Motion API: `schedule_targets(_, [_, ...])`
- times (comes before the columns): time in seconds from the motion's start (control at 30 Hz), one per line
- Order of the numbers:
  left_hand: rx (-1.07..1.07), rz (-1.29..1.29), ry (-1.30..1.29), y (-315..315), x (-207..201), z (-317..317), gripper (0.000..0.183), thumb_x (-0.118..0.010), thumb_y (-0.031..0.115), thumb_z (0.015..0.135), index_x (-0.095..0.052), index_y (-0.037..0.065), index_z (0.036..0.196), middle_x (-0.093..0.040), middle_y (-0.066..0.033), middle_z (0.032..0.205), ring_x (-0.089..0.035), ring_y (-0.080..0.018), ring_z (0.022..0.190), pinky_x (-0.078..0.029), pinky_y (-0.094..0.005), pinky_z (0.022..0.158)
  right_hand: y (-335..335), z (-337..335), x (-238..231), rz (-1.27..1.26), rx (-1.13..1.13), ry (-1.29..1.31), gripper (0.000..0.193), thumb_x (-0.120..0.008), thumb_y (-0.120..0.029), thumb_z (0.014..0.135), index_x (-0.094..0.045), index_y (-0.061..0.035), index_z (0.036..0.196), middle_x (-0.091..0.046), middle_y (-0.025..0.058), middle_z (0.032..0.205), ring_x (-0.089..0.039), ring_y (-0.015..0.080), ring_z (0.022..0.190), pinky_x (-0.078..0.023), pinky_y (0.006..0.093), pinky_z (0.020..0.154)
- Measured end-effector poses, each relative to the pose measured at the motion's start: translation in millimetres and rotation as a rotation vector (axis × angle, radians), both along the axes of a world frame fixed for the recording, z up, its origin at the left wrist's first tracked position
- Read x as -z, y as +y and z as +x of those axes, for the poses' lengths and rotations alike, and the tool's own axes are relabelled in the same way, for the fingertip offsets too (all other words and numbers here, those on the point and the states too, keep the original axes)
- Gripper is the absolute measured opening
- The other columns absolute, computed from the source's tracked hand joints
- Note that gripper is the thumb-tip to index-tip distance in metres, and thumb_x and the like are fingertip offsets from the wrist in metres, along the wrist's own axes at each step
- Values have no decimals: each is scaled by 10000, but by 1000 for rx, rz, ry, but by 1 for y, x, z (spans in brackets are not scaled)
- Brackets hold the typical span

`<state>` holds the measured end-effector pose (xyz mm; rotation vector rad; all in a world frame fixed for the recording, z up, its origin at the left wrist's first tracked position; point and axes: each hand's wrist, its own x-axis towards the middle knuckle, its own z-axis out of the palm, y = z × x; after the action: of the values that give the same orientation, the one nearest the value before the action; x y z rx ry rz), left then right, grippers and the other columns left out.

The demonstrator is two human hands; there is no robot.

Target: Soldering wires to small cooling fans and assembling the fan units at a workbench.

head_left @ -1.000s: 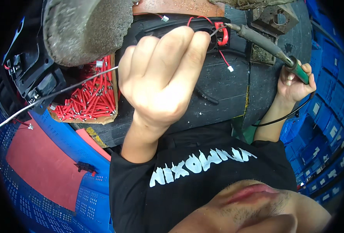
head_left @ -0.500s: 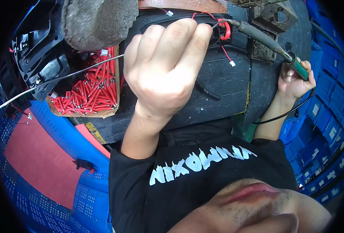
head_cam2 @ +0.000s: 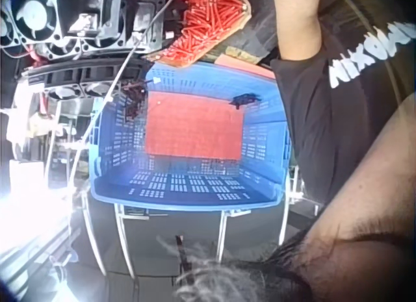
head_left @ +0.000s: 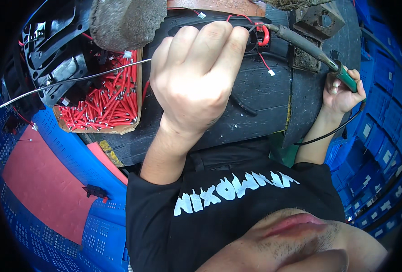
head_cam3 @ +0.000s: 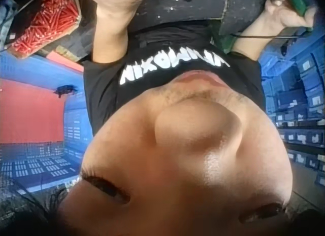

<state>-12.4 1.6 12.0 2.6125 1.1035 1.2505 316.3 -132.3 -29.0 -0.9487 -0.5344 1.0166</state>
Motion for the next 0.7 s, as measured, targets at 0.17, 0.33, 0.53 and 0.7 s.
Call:
schedule_targets(0.17, [-1,-5,29,-1,-1,0,307,-688,-1,660,-765,74,946,-668,-26,864,-597,-187,688,-454,-320,610,1,-1,-2,-12,17,-3,448,-421,-395,940,-713,-58,984,-716,256,1033,-494,164,463,-387,237,416])
schedule_targets(0.33, [-17,1,38,-3,-2,0,274,-688,14,686,-765,82,940,-669,-20,872,-599,-180,696,-454,-317,616,5,-7,-6,-22,45,14,462,-404,-380,949,-697,-26,993,-695,208,831,-504,178,467,-377,249,415])
schedule_targets(0.53, [-41,63,-8,-3,5,5,235,-690,39,703,-763,93,919,-663,2,868,-600,-171,702,-465,-309,621,7,-5,-5,-32,38,-2,461,-407,-384,950,-701,-32,991,-682,186,774,-503,176,461,-373,253,413])
schedule_targets(0.7, [-67,139,-28,2,13,9,153,-683,106,698,-714,109,847,-601,24,819,-565,-149,690,-444,-301,605,8,-5,-6,-65,63,-23,459,-405,-389,950,-712,-48,975,-670,171,717,-490,180,444,-370,257,410])
